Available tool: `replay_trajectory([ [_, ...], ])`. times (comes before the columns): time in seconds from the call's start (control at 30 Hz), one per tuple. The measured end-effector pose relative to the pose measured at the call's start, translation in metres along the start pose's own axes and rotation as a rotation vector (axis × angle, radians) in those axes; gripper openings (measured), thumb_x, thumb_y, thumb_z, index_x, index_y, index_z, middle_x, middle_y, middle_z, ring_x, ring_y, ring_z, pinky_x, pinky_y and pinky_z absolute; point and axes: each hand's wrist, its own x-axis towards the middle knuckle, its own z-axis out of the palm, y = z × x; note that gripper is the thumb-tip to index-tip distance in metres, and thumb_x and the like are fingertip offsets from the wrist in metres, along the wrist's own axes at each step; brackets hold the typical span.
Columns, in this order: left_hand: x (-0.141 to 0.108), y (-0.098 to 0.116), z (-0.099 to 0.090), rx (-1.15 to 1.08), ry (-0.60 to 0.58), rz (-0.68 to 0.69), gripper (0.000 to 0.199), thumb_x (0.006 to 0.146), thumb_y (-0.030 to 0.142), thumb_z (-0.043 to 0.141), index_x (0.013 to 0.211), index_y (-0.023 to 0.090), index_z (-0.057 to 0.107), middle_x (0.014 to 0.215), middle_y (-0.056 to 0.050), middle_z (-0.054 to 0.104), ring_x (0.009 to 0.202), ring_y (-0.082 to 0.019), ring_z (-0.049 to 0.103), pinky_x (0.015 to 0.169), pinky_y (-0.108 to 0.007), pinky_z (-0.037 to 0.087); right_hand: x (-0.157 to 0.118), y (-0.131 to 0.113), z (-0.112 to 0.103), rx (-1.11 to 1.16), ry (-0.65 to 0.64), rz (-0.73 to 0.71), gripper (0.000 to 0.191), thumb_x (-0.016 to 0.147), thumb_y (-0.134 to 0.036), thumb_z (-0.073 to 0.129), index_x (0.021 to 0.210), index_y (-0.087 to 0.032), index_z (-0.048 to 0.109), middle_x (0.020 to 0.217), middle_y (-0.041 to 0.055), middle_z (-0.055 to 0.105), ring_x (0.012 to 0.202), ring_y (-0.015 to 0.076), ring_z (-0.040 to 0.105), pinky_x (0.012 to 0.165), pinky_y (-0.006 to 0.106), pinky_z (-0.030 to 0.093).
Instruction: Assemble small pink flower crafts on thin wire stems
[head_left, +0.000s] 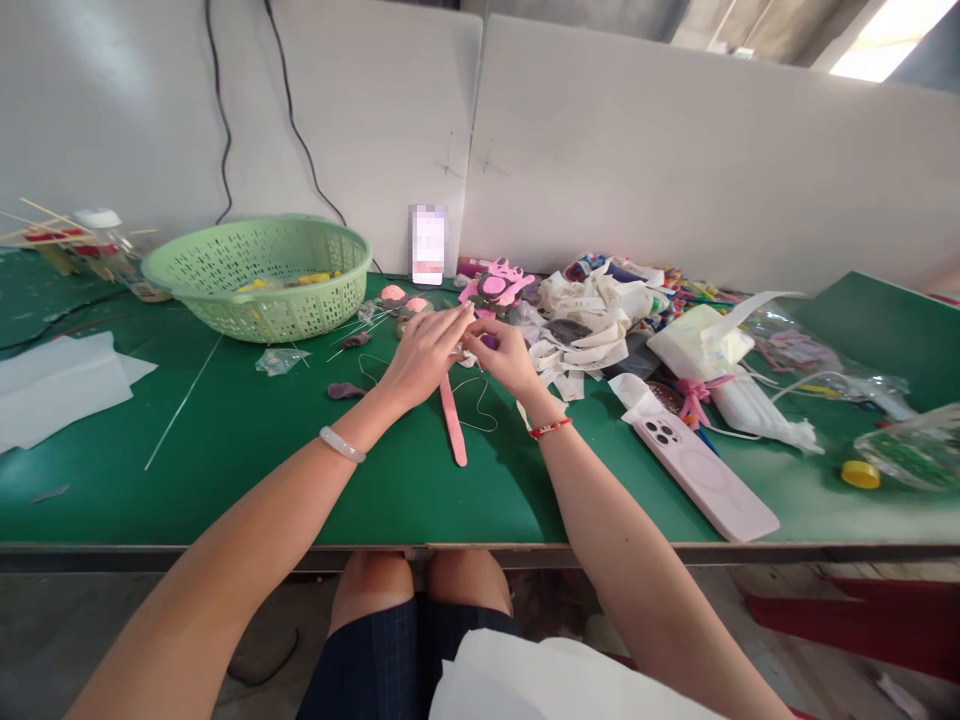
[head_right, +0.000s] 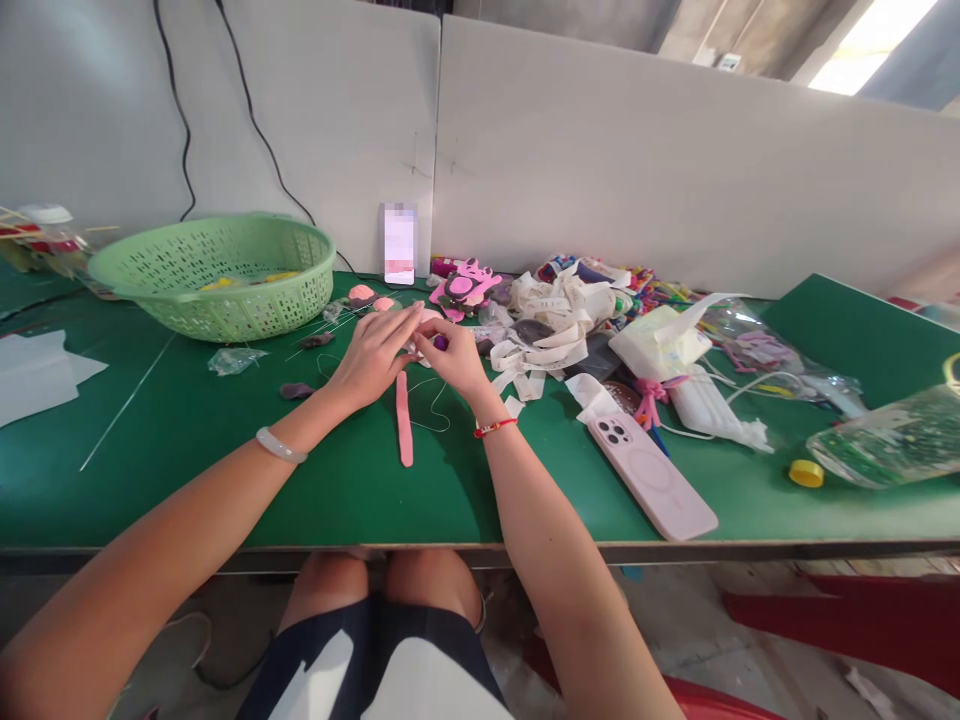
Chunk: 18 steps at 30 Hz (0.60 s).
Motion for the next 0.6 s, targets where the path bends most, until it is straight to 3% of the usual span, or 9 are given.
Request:
replay_trajectory([
  [0.07, 0.0, 0.0, -0.001, -0.011, 0.0, 0.035, 0.06, 0.097, 0.019, 0.049, 0.155, 0.016, 0.032, 0.151, -0.019, 0.05, 0.138, -0.03, 0.049, 0.113, -0.049, 0.037, -0.001, -0.001, 0.001, -0.108, 0.026, -0.072, 0.019, 0.08, -0.032, 0.058, 0.069, -0.017, 0.058, 0.063, -0.0009, 0.056, 0.057, 0.0097, 0.043, 0.058, 0.026, 0.035],
  [0.17, 0.0, 0.003, -0.006, -0.043, 0.02, 0.034, 0.058, 0.097, 0.033, 0.051, 0.151, 0.017, 0.036, 0.15, -0.019, 0.051, 0.137, -0.032, 0.049, 0.112, -0.049, 0.037, -0.002, -0.003, 0.001, -0.086, 0.119, -0.046, 0.017, 0.083, -0.03, 0.054, 0.072, -0.018, 0.058, 0.064, -0.0002, 0.055, 0.058, 0.0109, 0.043, 0.058, 0.026, 0.035],
  [0.3, -0.001, 0.007, -0.011, -0.114, 0.099, -0.094, 0.041, 0.1, 0.048, 0.041, 0.122, 0.017, 0.055, 0.116, -0.016, 0.067, 0.109, -0.03, 0.062, 0.094, -0.046, 0.047, -0.004, -0.007, 0.006, -0.069, 0.239, -0.016, 0.018, 0.084, -0.031, 0.054, 0.071, -0.019, 0.056, 0.066, 0.0007, 0.054, 0.06, 0.0119, 0.042, 0.057, 0.026, 0.035],
  [0.43, 0.0, 0.007, -0.012, -0.165, 0.086, -0.2, 0.04, 0.103, 0.049, 0.024, 0.092, 0.021, 0.05, 0.084, -0.01, 0.063, 0.076, -0.025, 0.06, 0.071, -0.039, 0.046, -0.008, -0.012, 0.017, -0.025, 0.113, -0.029, 0.016, 0.085, -0.031, 0.054, 0.074, -0.02, 0.054, 0.069, 0.0014, 0.054, 0.064, 0.0129, 0.044, 0.057, 0.026, 0.035],
  [0.6, 0.002, 0.008, -0.015, -0.272, 0.016, -0.254, 0.035, 0.105, 0.042, 0.022, 0.08, 0.024, 0.041, 0.074, -0.005, 0.058, 0.064, -0.021, 0.054, 0.059, -0.034, 0.037, -0.011, -0.017, 0.022, 0.036, 0.083, -0.007, 0.018, 0.087, -0.033, 0.054, 0.074, -0.02, 0.054, 0.066, 0.0007, 0.05, 0.064, 0.0135, 0.046, 0.057, 0.026, 0.036],
])
